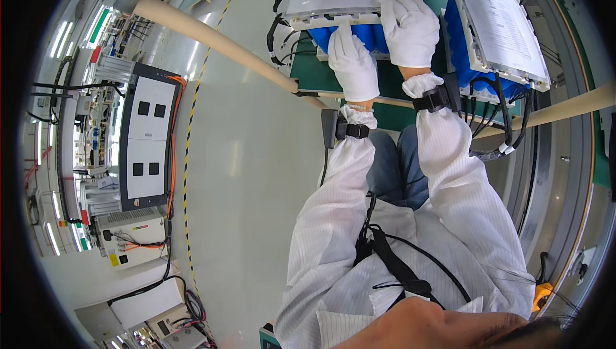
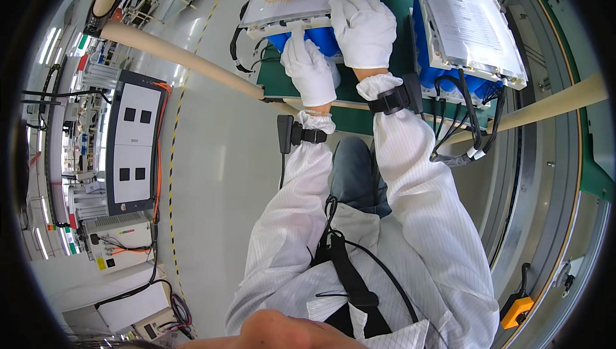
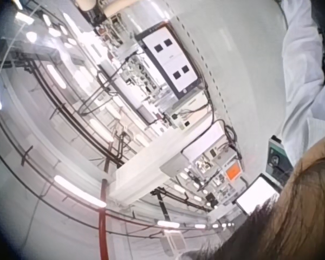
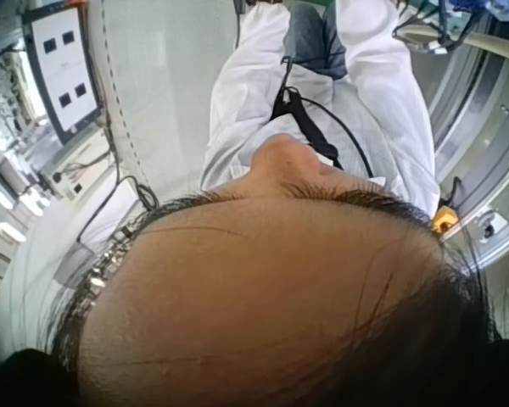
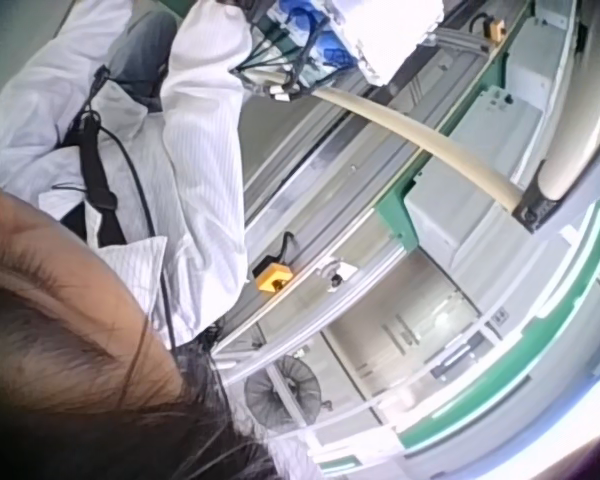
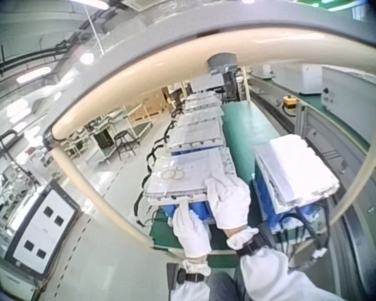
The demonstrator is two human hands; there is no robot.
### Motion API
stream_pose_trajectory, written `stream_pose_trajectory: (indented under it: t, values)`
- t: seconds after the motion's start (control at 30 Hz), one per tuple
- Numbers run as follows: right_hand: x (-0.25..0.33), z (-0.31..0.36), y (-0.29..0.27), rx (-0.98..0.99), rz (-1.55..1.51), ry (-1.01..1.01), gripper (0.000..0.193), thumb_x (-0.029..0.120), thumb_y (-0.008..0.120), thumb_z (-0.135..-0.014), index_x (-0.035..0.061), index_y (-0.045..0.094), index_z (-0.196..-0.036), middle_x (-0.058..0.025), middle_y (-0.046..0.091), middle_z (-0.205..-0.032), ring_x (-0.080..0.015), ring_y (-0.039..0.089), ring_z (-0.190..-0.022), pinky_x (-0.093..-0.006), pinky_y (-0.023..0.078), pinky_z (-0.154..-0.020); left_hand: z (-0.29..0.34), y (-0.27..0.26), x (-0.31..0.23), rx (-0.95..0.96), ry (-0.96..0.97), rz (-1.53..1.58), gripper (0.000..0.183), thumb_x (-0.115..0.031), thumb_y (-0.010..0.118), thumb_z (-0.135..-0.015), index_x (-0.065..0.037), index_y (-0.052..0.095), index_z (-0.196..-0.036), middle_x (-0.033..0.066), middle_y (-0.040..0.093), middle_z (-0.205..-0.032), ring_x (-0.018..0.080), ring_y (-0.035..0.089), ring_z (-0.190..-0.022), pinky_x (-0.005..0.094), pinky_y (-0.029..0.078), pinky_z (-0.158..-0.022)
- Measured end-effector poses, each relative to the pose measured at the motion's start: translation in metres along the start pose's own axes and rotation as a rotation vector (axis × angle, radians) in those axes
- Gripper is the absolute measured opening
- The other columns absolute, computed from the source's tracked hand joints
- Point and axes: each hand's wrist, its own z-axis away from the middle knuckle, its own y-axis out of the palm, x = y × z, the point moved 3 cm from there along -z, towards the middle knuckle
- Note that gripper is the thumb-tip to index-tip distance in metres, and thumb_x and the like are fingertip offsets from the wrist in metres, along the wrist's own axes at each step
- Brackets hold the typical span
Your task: The recorder is applying tape to secure the connector cables on multiple battery packs.
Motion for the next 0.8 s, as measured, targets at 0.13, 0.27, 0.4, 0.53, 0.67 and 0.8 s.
stream_pose_trajectory:
  t: [0.13,0.27,0.4,0.53,0.67,0.8]
  values:
    - [0.002,0.001,0.001,0.035,-0.007,0.04,0.013,0.018,0.059,-0.075,0.0094,0.067,-0.081,-0.0075,0.065,-0.089,-0.0276,0.06,-0.079,-0.0357,0.048,-0.074,-0.004,-0.004,0.004,0.011,0.012,0.011,0.036,-0.003,0.049,-0.08,-0.002,0.048,-0.116,0.0156,0.057,-0.102,0.033,0.05,-0.096,0.0422,0.038,-0.085]
    - [-0.002,0.0,0.0,-0.025,0.024,0.025,0.014,0.019,0.059,-0.077,0.0086,0.067,-0.082,-0.0072,0.065,-0.088,-0.0276,0.06,-0.081,-0.0355,0.048,-0.076,-0.009,-0.005,0.003,0.08,0.064,0.04,0.032,-0.002,0.053,-0.074,-0.006,0.054,-0.105,0.0136,0.055,-0.1,0.0319,0.05,-0.096,0.0424,0.038,-0.085]
    - [0.006,0.002,0.001,0.022,0.014,0.041,0.015,0.019,0.059,-0.077,0.0077,0.067,-0.082,-0.0074,0.065,-0.087,-0.0276,0.061,-0.079,-0.0353,0.048,-0.075,0.008,-0.007,0.006,0.09,0.101,-0.004,0.027,-0.002,0.057,-0.068,-0.009,0.058,-0.095,0.0104,0.052,-0.103,0.0301,0.049,-0.098,0.0427,0.038,-0.085]
    - [0.001,0.0,-0.002,-0.003,0.019,0.007,0.014,0.018,0.059,-0.077,0.0074,0.067,-0.08,-0.0075,0.065,-0.086,-0.0274,0.06,-0.077,-0.0351,0.048,-0.073,-0.006,-0.013,-0.008,0.092,0.141,-0.019,0.029,-0.001,0.056,-0.071,-0.007,0.056,-0.099,0.0108,0.05,-0.112,0.0305,0.047,-0.102,0.0429,0.038,-0.086]
    - [0.0,0.0,0.001,-0.016,0.023,-0.005,0.013,0.018,0.059,-0.077,0.0073,0.066,-0.079,-0.0071,0.065,-0.085,-0.0274,0.06,-0.076,-0.0351,0.048,-0.073,-0.005,-0.011,-0.005,0.103,0.155,0.001,0.029,-0.001,0.055,-0.072,-0.005,0.055,-0.1,0.012,0.049,-0.114,0.0315,0.05,-0.1,0.0413,0.041,-0.083]
    - [0.003,-0.001,0.0,-0.018,0.001,0.015,0.013,0.018,0.059,-0.077,0.007,0.066,-0.079,-0.0072,0.065,-0.085,-0.0279,0.06,-0.077,-0.0355,0.048,-0.073,-0.006,-0.008,-0.004,0.117,0.102,0.005,0.023,-0.001,0.055,-0.073,-0.004,0.057,-0.096,0.0131,0.05,-0.112,0.0316,0.052,-0.096,0.0406,0.042,-0.081]
